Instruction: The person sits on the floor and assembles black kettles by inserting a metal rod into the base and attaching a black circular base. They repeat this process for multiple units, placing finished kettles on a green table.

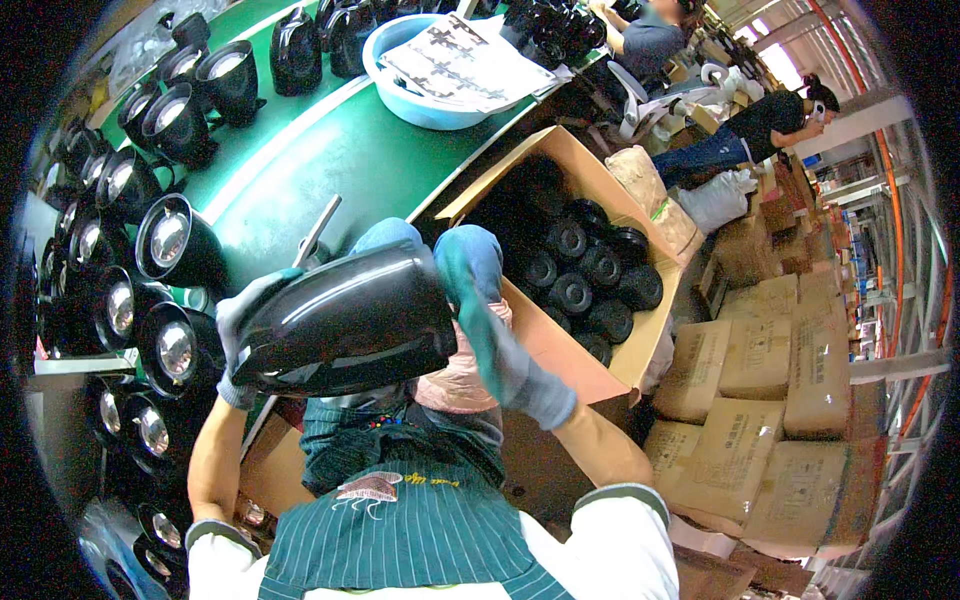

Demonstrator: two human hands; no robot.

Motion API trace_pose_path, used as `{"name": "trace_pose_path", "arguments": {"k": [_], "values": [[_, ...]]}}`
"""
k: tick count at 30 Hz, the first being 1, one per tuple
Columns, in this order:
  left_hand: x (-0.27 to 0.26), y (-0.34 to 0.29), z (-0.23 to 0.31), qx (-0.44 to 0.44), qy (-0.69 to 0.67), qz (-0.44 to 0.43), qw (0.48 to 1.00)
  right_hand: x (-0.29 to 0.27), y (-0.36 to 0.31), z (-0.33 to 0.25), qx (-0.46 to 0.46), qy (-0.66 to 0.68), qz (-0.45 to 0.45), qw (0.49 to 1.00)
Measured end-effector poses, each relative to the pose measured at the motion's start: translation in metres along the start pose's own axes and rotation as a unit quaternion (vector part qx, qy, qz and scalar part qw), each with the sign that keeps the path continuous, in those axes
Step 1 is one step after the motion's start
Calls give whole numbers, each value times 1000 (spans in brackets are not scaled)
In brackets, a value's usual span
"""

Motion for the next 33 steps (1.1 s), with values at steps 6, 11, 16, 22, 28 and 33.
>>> {"name": "trace_pose_path", "arguments": {"k": [6,11,16,22,28,33], "values": [[37,-68,-61,-222,-323,47,919,42,4,-36,-203,24,14,979],[5,7,42,267,268,-72,923,2,19,153,-56,354,49,932],[18,-2,63,260,267,-141,917,-3,23,127,121,142,16,982],[43,4,6,-25,-79,-2,997,6,-34,-38,-196,-125,79,969],[83,-40,-38,-361,-484,-29,796,8,-35,-69,-369,-342,106,857],[51,-35,-35,-258,-266,25,928,1,-32,-52,-309,-194,116,924]]}}
Point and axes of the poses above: each hand's wrist, its own y-axis towards the middle knuckle, its own x-axis out of the palm, z = x × y, the point moved 3 cm from there along y, towards the middle knuckle, and after that the axes turned 3 degrees about x, right-handed, at the moved point
